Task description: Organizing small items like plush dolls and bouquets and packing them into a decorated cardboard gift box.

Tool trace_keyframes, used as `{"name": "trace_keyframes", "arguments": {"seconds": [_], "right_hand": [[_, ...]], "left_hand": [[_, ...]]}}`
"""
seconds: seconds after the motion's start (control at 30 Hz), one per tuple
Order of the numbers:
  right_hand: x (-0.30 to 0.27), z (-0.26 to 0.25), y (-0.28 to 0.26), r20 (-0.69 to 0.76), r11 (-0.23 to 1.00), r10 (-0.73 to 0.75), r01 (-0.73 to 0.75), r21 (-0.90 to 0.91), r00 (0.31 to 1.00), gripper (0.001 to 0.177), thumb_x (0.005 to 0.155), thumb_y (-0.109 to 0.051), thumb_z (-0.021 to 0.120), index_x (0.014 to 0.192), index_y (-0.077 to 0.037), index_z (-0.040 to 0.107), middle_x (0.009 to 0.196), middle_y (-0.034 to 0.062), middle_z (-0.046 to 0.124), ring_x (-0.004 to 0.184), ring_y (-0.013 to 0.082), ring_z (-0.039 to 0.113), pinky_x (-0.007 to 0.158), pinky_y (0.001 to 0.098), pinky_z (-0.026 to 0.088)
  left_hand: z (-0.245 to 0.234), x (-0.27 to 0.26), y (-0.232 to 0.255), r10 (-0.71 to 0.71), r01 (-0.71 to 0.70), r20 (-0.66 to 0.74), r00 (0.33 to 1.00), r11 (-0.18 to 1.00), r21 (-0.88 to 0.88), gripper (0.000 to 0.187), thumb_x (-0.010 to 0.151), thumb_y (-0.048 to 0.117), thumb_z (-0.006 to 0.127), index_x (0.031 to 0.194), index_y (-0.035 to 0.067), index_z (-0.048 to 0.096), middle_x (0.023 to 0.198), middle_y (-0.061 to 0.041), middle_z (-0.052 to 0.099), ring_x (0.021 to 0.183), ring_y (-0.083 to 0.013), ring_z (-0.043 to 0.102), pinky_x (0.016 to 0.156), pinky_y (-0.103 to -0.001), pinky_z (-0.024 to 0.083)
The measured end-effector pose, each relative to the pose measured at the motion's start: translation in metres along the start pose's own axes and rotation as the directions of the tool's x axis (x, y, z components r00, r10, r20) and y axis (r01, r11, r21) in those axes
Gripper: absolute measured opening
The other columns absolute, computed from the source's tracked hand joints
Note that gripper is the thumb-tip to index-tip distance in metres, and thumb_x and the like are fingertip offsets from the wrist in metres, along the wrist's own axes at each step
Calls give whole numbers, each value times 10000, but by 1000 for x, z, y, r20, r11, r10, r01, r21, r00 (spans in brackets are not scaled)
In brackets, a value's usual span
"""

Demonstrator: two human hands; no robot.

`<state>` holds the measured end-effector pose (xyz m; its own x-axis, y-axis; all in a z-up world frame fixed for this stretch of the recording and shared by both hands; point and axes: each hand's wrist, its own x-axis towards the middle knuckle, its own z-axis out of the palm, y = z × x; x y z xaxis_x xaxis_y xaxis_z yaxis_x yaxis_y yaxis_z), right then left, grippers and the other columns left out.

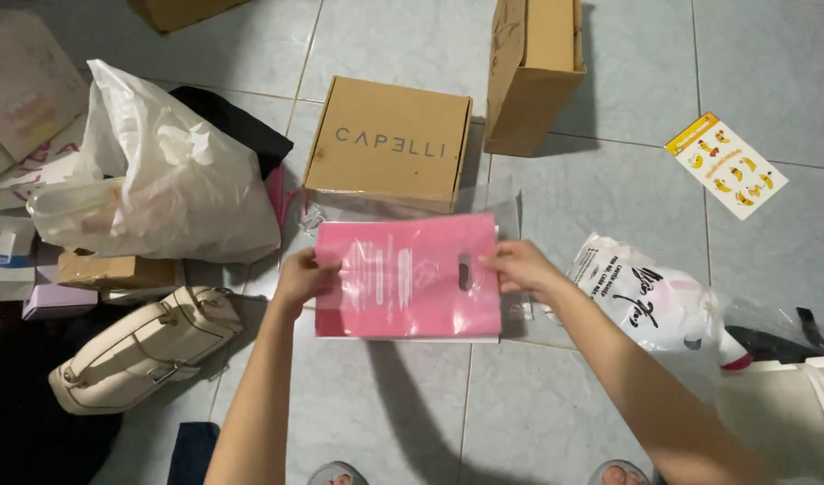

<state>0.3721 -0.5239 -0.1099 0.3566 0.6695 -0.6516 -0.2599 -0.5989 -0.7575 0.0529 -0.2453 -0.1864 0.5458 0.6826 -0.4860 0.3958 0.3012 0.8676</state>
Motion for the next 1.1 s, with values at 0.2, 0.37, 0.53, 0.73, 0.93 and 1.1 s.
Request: {"name": "trace_keyframes", "arguments": {"seconds": [0.2, 0.37, 0.53, 0.73, 0.93, 1.1], "right_hand": [[35, -5, 94, -9, 978, 193, -193, -78, 981, 233, 932, -150, 691, 1099, 10, 668, 955, 144, 773, 772, 240, 783, 642, 356, 652], [50, 7, 115, -82, 987, 160, -161, -4, 984, 213, 924, -117, 679, 1088, 18, 676, 919, 137, 760, 746, 240, 771, 643, 369, 660], [63, 31, 129, -113, 991, 123, -128, -43, 986, 195, 941, -116, 662, 1087, 8, 697, 881, 110, 740, 731, 201, 738, 627, 348, 636], [67, 48, 128, -256, 957, -182, 111, -269, 949, 237, 896, -171, 681, 1105, -62, 696, 907, 108, 773, 743, 208, 729, 643, 366, 601], [67, 50, 117, -255, 308, -875, 66, -949, 412, 380, 645, -372, 859, 976, -210, 768, 1075, 293, 694, 989, 438, 672, 842, 468, 548], [73, 40, 112, -424, 880, -336, 119, -460, 841, 395, 745, -304, 885, 1062, -90, 786, 998, 148, 762, 941, 244, 708, 843, 352, 550]], "left_hand": [[7, -6, -52, -173, 203, -131, 976, 942, 267, 174, 846, 108, 800, 975, 8, 741, 835, -87, 768, 642, -163, 721, 547, -323, 553], [22, -1, -56, -31, 137, -269, 963, 913, 385, 140, 868, 124, 735, 968, 27, 747, 876, -124, 791, 742, -217, 749, 673, -351, 582], [26, 3, -75, 140, 130, -435, 889, 835, 535, 188, 866, 141, 681, 1024, 62, 746, 972, -166, 769, 932, -341, 715, 833, -451, 563], [31, 2, -69, 252, 131, -501, 828, 782, 610, 232, 774, 133, 749, 995, 61, 758, 1007, -225, 710, 944, -407, 668, 840, -491, 532], [29, 13, -81, 162, 114, -498, 852, 870, 479, 255, 821, 135, 735, 1030, -7, 704, 976, -189, 744, 922, -359, 711, 835, -443, 556], [26, 22, -95, 133, 137, -513, 848, 880, 455, 253, 810, 141, 731, 1025, 9, 707, 945, -170, 757, 910, -341, 726, 838, -428, 559]]}}
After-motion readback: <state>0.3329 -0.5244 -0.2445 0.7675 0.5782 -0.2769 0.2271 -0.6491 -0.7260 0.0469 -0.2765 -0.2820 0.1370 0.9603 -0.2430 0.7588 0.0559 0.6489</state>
